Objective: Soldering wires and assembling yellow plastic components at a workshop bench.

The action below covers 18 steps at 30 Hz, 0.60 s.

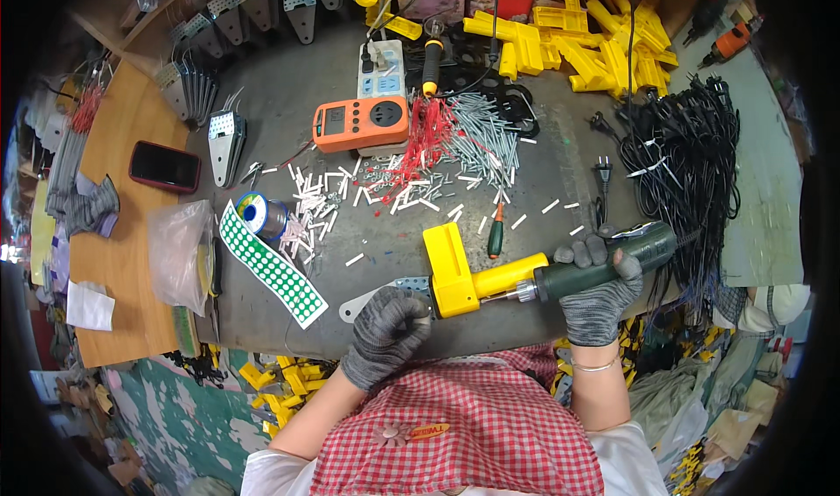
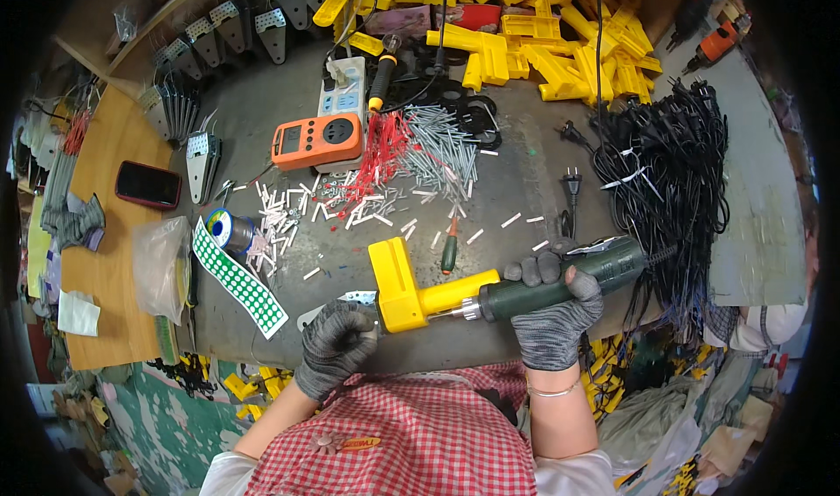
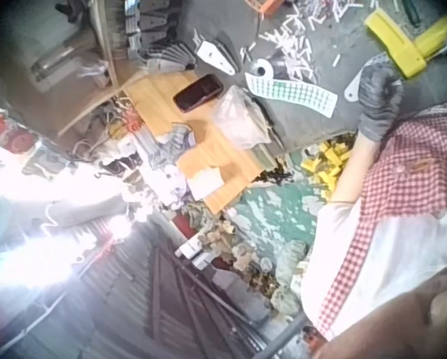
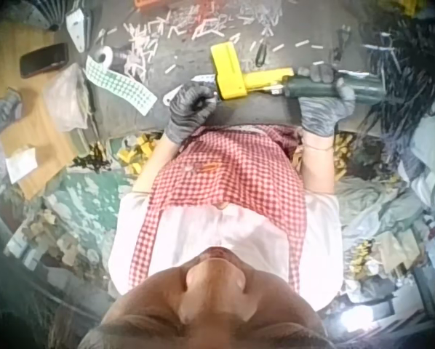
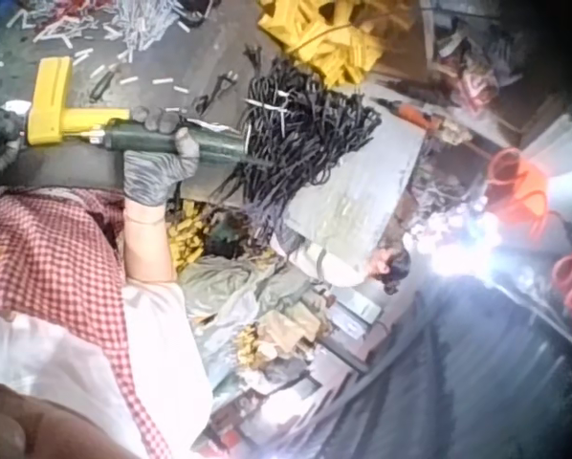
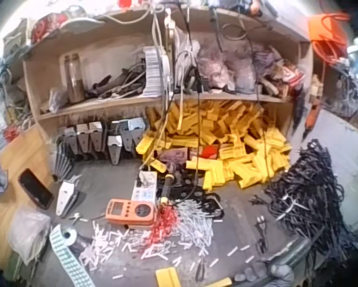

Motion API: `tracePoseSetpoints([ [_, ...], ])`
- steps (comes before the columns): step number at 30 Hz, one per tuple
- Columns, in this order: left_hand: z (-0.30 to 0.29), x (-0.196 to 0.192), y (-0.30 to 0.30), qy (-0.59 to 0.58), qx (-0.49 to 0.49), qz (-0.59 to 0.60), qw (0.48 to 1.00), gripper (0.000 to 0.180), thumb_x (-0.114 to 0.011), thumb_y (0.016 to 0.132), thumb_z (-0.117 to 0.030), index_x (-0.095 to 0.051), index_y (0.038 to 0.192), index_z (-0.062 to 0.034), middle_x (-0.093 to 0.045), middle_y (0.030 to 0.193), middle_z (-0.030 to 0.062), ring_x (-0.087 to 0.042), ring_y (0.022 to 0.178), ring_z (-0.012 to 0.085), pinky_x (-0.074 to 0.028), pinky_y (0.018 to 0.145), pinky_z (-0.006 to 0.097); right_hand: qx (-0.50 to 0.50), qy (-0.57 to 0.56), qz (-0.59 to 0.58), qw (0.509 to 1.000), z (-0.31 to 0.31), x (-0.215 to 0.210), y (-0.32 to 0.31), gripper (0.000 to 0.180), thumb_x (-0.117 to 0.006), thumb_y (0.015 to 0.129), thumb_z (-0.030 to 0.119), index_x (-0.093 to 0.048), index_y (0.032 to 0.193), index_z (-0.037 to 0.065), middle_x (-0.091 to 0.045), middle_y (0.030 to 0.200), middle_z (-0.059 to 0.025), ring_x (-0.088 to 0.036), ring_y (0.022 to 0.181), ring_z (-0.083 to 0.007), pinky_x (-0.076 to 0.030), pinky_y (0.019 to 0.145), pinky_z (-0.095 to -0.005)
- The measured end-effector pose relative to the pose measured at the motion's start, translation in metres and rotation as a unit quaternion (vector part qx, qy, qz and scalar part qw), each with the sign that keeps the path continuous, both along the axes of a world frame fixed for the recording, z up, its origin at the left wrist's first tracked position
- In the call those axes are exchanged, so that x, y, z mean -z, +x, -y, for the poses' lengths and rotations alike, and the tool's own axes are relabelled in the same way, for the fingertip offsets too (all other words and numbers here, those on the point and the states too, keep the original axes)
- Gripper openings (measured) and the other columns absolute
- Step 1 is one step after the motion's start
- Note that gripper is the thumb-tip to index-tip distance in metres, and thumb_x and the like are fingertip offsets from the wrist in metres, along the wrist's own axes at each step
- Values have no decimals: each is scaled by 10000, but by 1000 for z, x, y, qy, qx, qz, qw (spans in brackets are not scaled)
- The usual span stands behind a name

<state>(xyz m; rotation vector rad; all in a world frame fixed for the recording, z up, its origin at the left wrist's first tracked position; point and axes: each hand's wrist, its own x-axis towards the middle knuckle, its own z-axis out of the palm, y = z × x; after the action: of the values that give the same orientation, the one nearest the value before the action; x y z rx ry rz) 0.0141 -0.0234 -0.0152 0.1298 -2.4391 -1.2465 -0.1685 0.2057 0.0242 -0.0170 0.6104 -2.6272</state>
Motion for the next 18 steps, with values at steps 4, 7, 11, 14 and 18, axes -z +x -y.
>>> tracePoseSetpoints([
  [4,0,3,0,4,1,-9,1000,271,-745,689,33,-626,901,-87,-657,883,77,-626,788,256,-510,700,358,10,16,6,1000,2,3,1,314,-702,789,174,-574,1060,76,-501,755,13,-512,729,-164,-440,827,-389],
  [7,5,4,0,5,27,-25,999,274,-742,693,32,-626,908,-91,-648,865,72,-617,773,256,-506,694,361,11,8,11,1000,6,3,4,326,-706,785,181,-574,1063,74,-497,751,13,-510,726,-164,-439,826,-389],
  [11,9,3,0,9,63,-33,997,264,-729,703,31,-618,908,-93,-625,827,68,-601,760,264,-498,686,372,5,-6,11,1000,6,6,3,338,-677,793,197,-568,1084,62,-501,751,1,-495,721,-172,-429,827,-397],
  [14,5,-4,0,10,57,-27,998,258,-720,708,32,-613,908,-91,-616,818,68,-596,756,268,-495,680,375,3,-4,5,1000,6,3,6,335,-674,788,190,-566,1078,64,-501,752,0,-490,718,-169,-428,822,-393],
  [18,5,-4,0,5,46,-23,999,264,-712,706,38,-605,911,-90,-599,809,75,-587,750,274,-490,674,378,0,3,-1,1000,6,3,6,330,-697,765,176,-567,1051,76,-496,756,13,-495,715,-154,-433,807,-373],
])
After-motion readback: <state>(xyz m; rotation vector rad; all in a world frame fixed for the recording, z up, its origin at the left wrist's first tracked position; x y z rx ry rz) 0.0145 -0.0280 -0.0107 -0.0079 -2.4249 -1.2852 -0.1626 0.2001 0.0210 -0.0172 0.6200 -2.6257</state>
